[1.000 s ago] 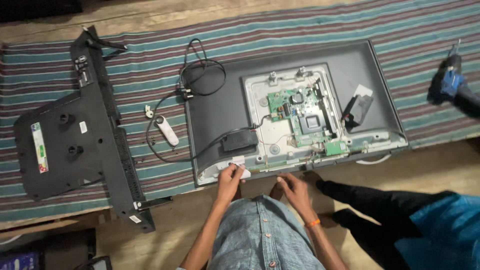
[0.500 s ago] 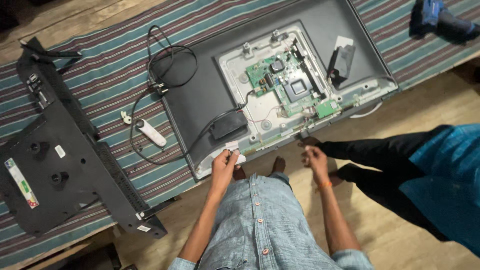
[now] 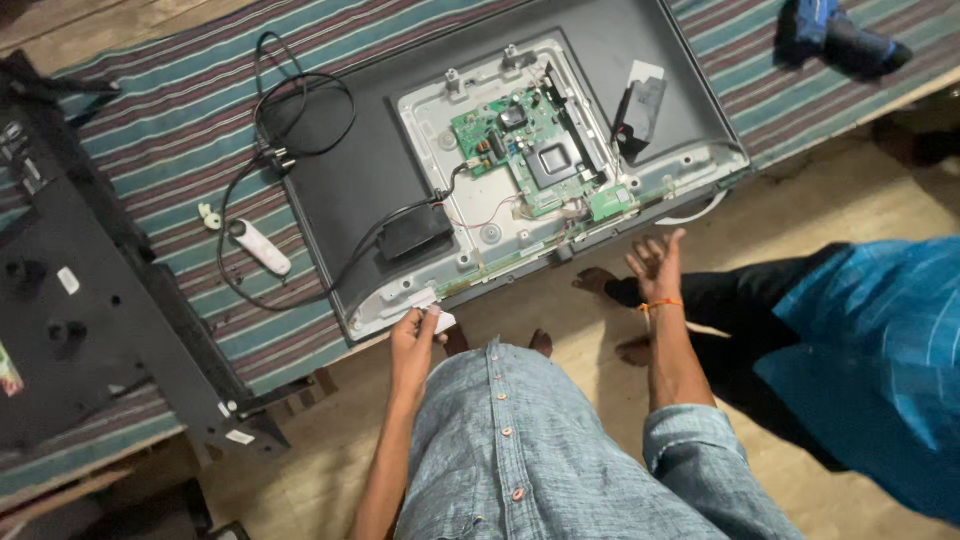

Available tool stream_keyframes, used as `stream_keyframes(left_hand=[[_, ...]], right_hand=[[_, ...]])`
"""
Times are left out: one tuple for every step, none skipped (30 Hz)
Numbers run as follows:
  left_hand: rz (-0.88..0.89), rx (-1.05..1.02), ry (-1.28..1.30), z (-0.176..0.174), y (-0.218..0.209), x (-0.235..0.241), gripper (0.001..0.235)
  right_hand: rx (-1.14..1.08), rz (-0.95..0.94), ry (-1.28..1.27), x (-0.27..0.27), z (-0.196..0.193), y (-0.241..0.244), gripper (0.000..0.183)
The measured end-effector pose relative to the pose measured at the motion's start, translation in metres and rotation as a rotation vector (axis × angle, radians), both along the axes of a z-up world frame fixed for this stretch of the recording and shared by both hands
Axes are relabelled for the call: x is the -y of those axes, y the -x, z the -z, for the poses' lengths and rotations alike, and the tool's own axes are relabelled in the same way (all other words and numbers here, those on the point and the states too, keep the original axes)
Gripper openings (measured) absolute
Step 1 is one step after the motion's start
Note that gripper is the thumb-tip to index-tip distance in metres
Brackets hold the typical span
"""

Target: The person retrieves a flashlight from a drawer, illuminates the interior of a disassembled television, and uses a screwdriver to remove screws from a circuit board. They then detach and lift a metal bracket from the chassis.

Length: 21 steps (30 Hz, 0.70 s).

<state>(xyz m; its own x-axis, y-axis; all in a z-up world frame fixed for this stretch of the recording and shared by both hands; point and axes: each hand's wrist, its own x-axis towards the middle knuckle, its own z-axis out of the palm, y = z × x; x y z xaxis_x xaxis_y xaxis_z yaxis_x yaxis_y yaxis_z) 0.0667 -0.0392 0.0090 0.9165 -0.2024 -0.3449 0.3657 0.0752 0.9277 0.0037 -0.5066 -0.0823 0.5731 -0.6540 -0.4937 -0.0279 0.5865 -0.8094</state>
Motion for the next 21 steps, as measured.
stream_keyframes(left_hand=[[-0.004, -0.015, -0.005, -0.001, 0.007, 0.007, 0.028], [-0.01, -0.027, -0.01, -0.002, 0.013, 0.014, 0.028], [-0.017, -0.039, -0.015, -0.003, 0.018, 0.021, 0.027], [-0.015, -0.048, -0.007, -0.004, 0.021, 0.03, 0.028], [-0.013, -0.057, 0.001, -0.005, 0.027, 0.037, 0.029], [-0.009, -0.064, 0.012, -0.004, 0.035, 0.044, 0.03], [-0.008, -0.045, 0.007, -0.003, 0.044, 0.049, 0.031], [-0.003, -0.017, 0.005, -0.001, 0.05, 0.054, 0.032], [0.001, 0.01, 0.002, 0.002, 0.058, 0.058, 0.032], [0.0, 0.03, -0.058, 0.005, 0.062, 0.06, 0.033], [-0.003, 0.048, -0.119, 0.007, 0.068, 0.061, 0.033], [-0.035, 0.026, -0.087, 0.011, 0.072, 0.061, 0.033], [-0.067, 0.004, -0.054, 0.015, 0.079, 0.06, 0.033], [-0.084, -0.003, -0.092, 0.02, 0.085, 0.057, 0.033], [-0.102, -0.011, -0.13, 0.026, 0.088, 0.054, 0.034], [-0.143, -0.05, -0.114, 0.032, 0.093, 0.053, 0.033], [-0.183, -0.089, -0.097, 0.039, 0.095, 0.053, 0.033], [-0.199, -0.072, -0.079, 0.045, 0.101, 0.053, 0.034], [-0.215, -0.055, -0.062, 0.051, 0.102, 0.055, 0.035], [-0.231, -0.036, -0.047, 0.056, 0.103, 0.055, 0.037], [-0.237, -0.03, -0.07, 0.061, 0.103, 0.056, 0.036]], right_hand=[[-0.002, 0.015, -0.004, 0.009, -0.003, 0.006, 0.116], [-0.001, 0.027, -0.008, 0.016, -0.006, 0.007, 0.121], [0.017, 0.013, -0.046, 0.022, -0.009, 0.009, 0.122], [0.037, -0.003, -0.079, 0.033, -0.016, 0.007, 0.123], [0.056, -0.018, -0.112, 0.039, -0.02, 0.004, 0.124], [0.048, -0.023, -0.11, 0.043, -0.023, 0.006, 0.123], [0.04, -0.029, -0.108, 0.047, -0.027, 0.01, 0.121], [0.041, -0.032, -0.102, 0.051, -0.031, 0.01, 0.12], [0.047, -0.046, -0.1, 0.052, -0.035, 0.011, 0.119], [0.06, -0.06, -0.095, 0.055, -0.04, 0.006, 0.117], [0.074, -0.074, -0.09, 0.058, -0.047, 0.002, 0.116], [0.015, -0.049, -0.069, 0.059, -0.052, -0.002, 0.113], [-0.043, -0.024, -0.048, 0.058, -0.056, -0.003, 0.11], [-0.019, -0.057, -0.054, 0.057, -0.06, -0.004, 0.107], [0.005, -0.091, -0.058, 0.055, -0.064, -0.003, 0.105], [0.002, -0.094, -0.055, 0.054, -0.068, -0.004, 0.104], [-0.001, -0.097, -0.051, 0.055, -0.072, -0.009, 0.103], [-0.009, -0.088, -0.054, 0.056, -0.074, -0.009, 0.099], [-0.017, -0.08, -0.057, 0.057, -0.075, -0.009, 0.096], [0.011, -0.094, -0.041, 0.056, -0.075, -0.01, 0.092], [0.04, -0.109, -0.026, 0.055, -0.075, -0.011, 0.088]])
